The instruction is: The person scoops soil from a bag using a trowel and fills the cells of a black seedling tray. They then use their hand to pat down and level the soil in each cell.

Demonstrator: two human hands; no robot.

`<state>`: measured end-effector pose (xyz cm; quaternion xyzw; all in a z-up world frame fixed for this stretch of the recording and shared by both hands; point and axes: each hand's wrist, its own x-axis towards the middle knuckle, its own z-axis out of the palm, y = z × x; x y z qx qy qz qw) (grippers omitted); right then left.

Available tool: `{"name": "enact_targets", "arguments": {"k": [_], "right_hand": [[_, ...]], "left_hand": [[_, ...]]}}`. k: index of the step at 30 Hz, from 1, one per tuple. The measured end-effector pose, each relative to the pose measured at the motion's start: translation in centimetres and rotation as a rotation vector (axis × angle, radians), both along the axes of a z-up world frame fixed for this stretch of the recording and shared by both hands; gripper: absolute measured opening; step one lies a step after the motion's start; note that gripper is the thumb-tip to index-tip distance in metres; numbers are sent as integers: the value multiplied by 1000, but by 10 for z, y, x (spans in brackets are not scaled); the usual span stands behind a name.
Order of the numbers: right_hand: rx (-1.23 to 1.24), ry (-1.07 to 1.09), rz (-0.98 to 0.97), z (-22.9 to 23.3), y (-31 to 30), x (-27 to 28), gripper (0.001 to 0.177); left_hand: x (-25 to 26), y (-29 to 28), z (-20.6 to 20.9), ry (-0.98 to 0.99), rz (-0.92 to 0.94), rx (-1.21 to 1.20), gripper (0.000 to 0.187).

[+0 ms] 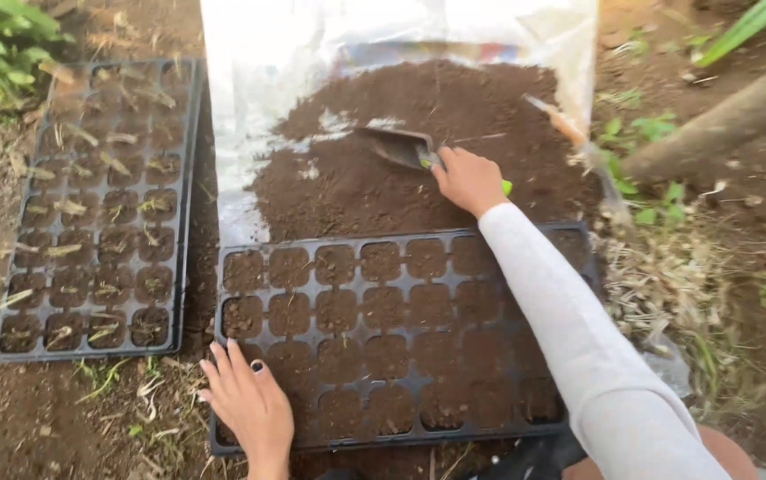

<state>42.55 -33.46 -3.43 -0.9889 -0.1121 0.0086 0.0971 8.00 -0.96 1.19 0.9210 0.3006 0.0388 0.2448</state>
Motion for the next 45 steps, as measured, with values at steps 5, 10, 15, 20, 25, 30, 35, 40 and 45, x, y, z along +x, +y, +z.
{"name": "enact_targets", "arguments": {"k": [5,10,15,20,25,30,35,40,45], "right_hand": [[-90,197,206,-2,68,12,37],[-206,492,351,57,74,-8,56],[100,627,237,66,31,-12,46],[360,520,20,50,-46,-12,42],[654,545,-70,100,-107,-95,27],[465,646,-20,149,-142,-194,34],[116,569,121,177,-122,-266,39],[-2,475,206,177,-111,-303,40],[5,354,299,175,-118,-322,39]], "left_hand": [[-4,4,-5,-96,-25,28,65],[-5,2,-2,-137,-33,16,62],[-8,4,-3,-164,-43,-12,70],[-8,1,2,-250,-56,-44,63],[-14,0,4,-317,-69,-80,61],[-19,-2,-1,-383,-113,-95,62],[-28,-4,2,-410,-109,-70,62],[-40,-7,5,-425,-97,-57,61],[-48,-3,-3,-444,-74,-16,61]]}}
